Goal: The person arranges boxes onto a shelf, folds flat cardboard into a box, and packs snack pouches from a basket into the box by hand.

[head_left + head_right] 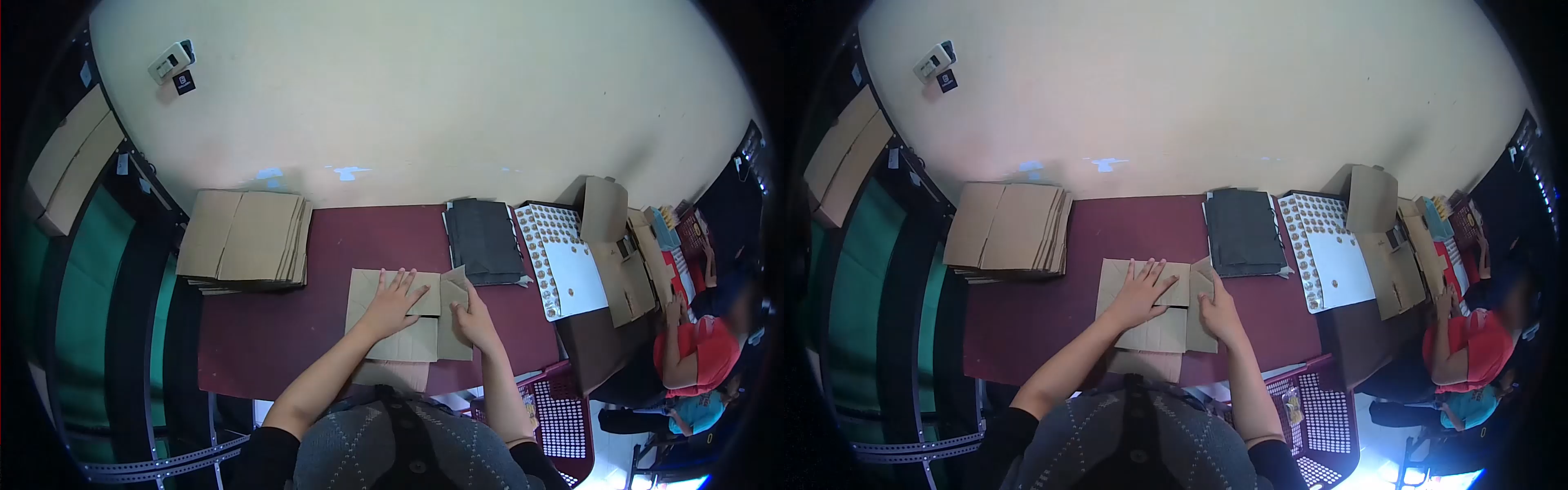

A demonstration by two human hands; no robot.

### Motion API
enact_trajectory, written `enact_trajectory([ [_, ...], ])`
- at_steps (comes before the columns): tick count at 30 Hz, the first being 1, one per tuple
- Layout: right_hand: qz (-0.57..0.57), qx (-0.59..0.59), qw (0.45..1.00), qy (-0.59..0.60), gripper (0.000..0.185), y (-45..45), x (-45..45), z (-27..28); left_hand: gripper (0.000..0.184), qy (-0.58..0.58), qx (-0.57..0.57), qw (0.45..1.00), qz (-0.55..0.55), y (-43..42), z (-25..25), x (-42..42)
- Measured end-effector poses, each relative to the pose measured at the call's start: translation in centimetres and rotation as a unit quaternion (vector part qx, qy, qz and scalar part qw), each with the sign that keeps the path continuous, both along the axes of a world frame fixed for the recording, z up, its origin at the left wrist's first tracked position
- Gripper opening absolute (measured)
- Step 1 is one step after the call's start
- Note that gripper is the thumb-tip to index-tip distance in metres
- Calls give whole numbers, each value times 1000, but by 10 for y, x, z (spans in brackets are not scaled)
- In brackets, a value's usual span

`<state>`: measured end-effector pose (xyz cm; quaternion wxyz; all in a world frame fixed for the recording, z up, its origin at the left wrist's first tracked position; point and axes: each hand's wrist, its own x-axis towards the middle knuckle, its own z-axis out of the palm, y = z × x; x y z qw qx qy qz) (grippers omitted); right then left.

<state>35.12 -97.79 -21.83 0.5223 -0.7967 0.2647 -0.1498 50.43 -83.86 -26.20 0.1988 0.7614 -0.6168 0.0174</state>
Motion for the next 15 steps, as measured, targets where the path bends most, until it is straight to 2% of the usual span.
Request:
enact_trajectory([
  [3,-5,-37,999,-3,53,-11,2,-8,56,-9,7,1000,5,3,7,9],
  [6,6,152,982,-108,49,-17,2,9,53,52,-9,999,4,12,30,20],
  [7,6,152,982,-108,49,-17,1,9,53,52,-9,999,3,13,36,19],
  [9,10,122,983,-134,50,-14,-3,14,51,118,-23,993,1,16,41,18],
  [10,13,42,994,-103,51,-12,-3,17,50,107,-27,994,6,15,39,15],
  [11,13,45,994,-103,51,-6,-4,21,50,107,-25,994,7,13,37,11],
  [13,-7,-46,999,-28,53,23,-7,60,50,107,-29,993,29,9,33,3],
  [15,1,-56,998,-10,56,38,-7,77,52,114,-42,992,26,5,34,1],
])
